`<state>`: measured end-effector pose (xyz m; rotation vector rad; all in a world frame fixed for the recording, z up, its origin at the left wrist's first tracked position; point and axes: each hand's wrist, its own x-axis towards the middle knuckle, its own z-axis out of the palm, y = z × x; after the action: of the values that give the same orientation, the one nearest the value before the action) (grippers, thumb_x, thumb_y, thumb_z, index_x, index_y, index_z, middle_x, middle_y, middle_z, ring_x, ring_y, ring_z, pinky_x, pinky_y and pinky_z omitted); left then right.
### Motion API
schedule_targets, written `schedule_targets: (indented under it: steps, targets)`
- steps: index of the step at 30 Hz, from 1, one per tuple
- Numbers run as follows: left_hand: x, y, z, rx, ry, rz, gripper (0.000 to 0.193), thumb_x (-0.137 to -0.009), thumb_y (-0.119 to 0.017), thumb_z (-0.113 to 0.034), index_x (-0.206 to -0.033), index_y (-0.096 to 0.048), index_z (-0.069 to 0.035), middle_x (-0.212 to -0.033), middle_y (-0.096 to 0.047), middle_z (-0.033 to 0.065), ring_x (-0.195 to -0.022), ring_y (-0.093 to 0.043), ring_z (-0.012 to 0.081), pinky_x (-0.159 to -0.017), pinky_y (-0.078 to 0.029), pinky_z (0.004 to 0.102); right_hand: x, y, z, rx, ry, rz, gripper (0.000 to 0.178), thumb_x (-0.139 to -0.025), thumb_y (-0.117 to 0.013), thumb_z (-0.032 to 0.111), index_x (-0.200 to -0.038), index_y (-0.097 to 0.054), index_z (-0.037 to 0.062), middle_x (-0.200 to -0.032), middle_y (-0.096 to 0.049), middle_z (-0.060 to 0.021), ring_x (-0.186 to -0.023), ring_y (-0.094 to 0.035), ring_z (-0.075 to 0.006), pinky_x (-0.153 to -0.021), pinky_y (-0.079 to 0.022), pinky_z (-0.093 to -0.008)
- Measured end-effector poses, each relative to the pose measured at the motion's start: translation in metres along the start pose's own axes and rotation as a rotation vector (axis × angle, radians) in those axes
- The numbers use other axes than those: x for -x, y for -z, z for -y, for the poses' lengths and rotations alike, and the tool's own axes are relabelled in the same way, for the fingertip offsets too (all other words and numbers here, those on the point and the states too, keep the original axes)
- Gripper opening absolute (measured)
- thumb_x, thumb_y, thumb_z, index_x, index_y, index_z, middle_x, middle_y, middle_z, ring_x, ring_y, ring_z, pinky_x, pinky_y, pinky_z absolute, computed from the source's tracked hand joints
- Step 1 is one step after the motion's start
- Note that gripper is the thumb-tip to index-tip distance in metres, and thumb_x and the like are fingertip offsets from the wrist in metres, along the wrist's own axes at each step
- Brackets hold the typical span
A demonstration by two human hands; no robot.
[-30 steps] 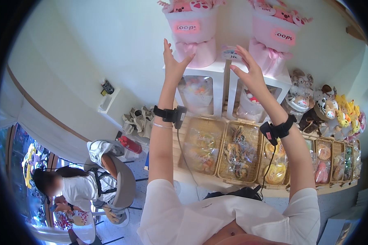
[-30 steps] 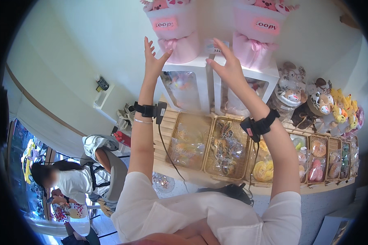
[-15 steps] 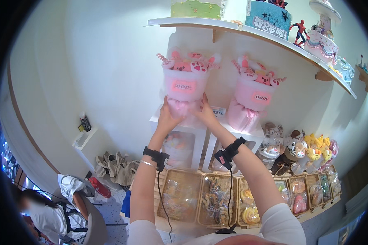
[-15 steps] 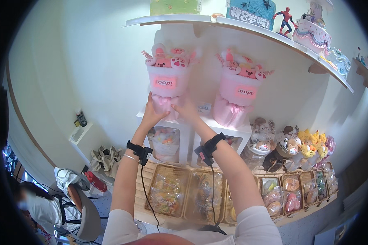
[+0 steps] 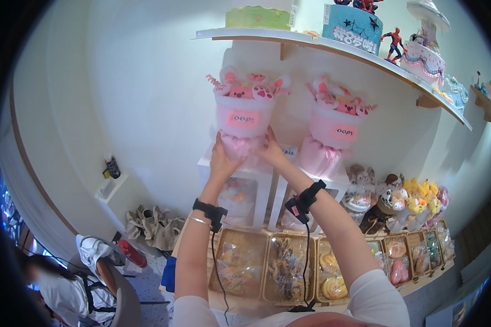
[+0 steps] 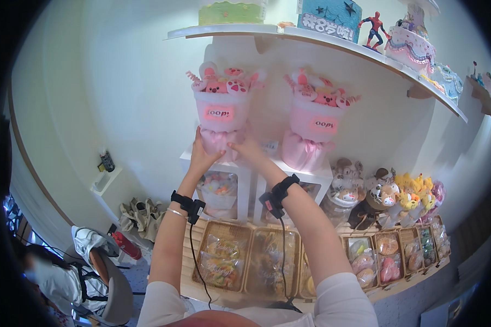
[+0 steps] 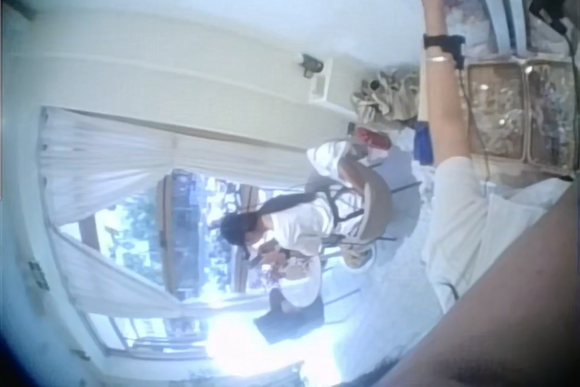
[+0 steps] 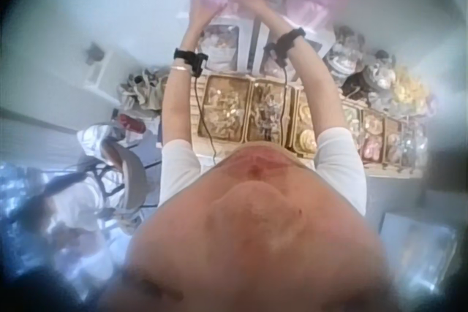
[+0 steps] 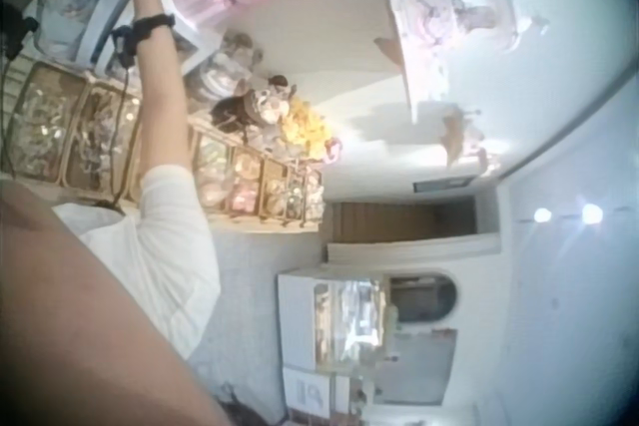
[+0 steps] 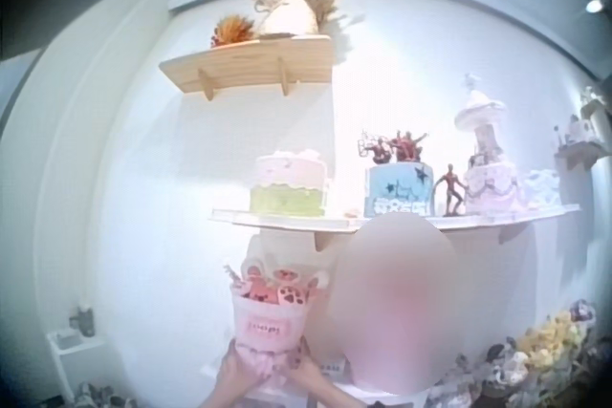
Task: The person wipes a display shelf with a blue cloth, then picks up and places various packaged squishy toys and plushies into wicker baskets and on shelves. The person handles items one at a time, adjusting their positions to organize the display.
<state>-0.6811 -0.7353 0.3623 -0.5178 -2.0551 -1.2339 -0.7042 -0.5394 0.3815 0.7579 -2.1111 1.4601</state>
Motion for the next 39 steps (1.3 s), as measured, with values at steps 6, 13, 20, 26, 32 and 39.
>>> schedule_targets:
  steps: [6,13,20,26,32,39]
  targets:
    - [0.002,0.000,-0.001,0.049,-0.017,-0.010,0.113,-0.064,-0.080,-0.025,-0.145,-0.006,-0.001,-0.133,-0.035,0.0306,-0.124,-0.037,0.0432,-0.101,-0.035,0.0453,0.007,0.005,0.023,0.133,-0.056,-0.057,0.101,-0.073,-0.075,0.020,-0.146,-0.007,0.0042,-0.142,-0.032,-0.0239,-0.129,-0.038,-0.0321,-0.102,-0.037,-0.0383]
    - [0.092,0.045,-0.011,0.151,0.136,0.048,0.087,-0.074,-0.069,-0.009,-0.143,-0.017,0.003,-0.138,-0.034,0.0268,-0.128,-0.035,0.0355,-0.107,-0.027,0.0406,0.117,0.044,0.141,0.157,-0.135,0.352,0.022,-0.085,-0.058,0.017,-0.104,-0.068,0.0098,-0.109,-0.065,-0.0098,-0.111,-0.055,-0.0275,-0.096,-0.041,-0.0371]
    - [0.158,0.041,-0.015,0.030,0.011,0.320,0.064,-0.078,-0.064,-0.011,-0.136,-0.037,-0.002,-0.138,-0.037,0.0239,-0.129,-0.034,0.0378,-0.107,-0.027,0.0419,0.202,0.079,0.105,0.370,0.034,0.221,0.021,-0.080,-0.056,0.004,-0.098,-0.068,0.0054,-0.100,-0.066,-0.0102,-0.102,-0.057,-0.0286,-0.090,-0.045,-0.0375]
    - [0.175,0.045,-0.067,0.033,-0.080,0.435,0.057,-0.082,-0.061,-0.012,-0.134,-0.040,-0.005,-0.140,-0.036,0.0203,-0.131,-0.031,0.0372,-0.108,-0.026,0.0425,0.132,0.084,0.087,0.449,-0.004,0.076,0.024,-0.083,-0.055,0.002,-0.104,-0.066,0.0069,-0.094,-0.066,-0.0094,-0.078,-0.062,-0.0171,-0.070,-0.050,-0.0296]
    - [0.258,0.088,-0.117,0.166,0.102,0.592,0.049,-0.087,-0.059,-0.011,-0.133,-0.044,-0.007,-0.143,-0.034,0.0162,-0.134,-0.031,0.0317,-0.109,-0.024,0.0381,0.030,0.095,0.018,0.909,0.044,0.088,0.041,-0.085,-0.060,0.009,-0.124,-0.050,0.0046,-0.093,-0.066,-0.0097,-0.083,-0.062,-0.0175,-0.072,-0.050,-0.0287]
    - [0.367,0.135,-0.104,0.292,0.641,0.485,0.041,-0.090,-0.053,-0.009,-0.130,-0.048,-0.006,-0.127,-0.053,0.0144,-0.123,-0.046,0.0264,-0.103,-0.033,0.0360,-0.015,0.098,-0.051,0.822,-0.089,0.120,0.028,-0.084,-0.061,0.019,-0.107,-0.065,0.0037,-0.090,-0.067,-0.0160,-0.079,-0.064,-0.0225,-0.072,-0.050,-0.0305]
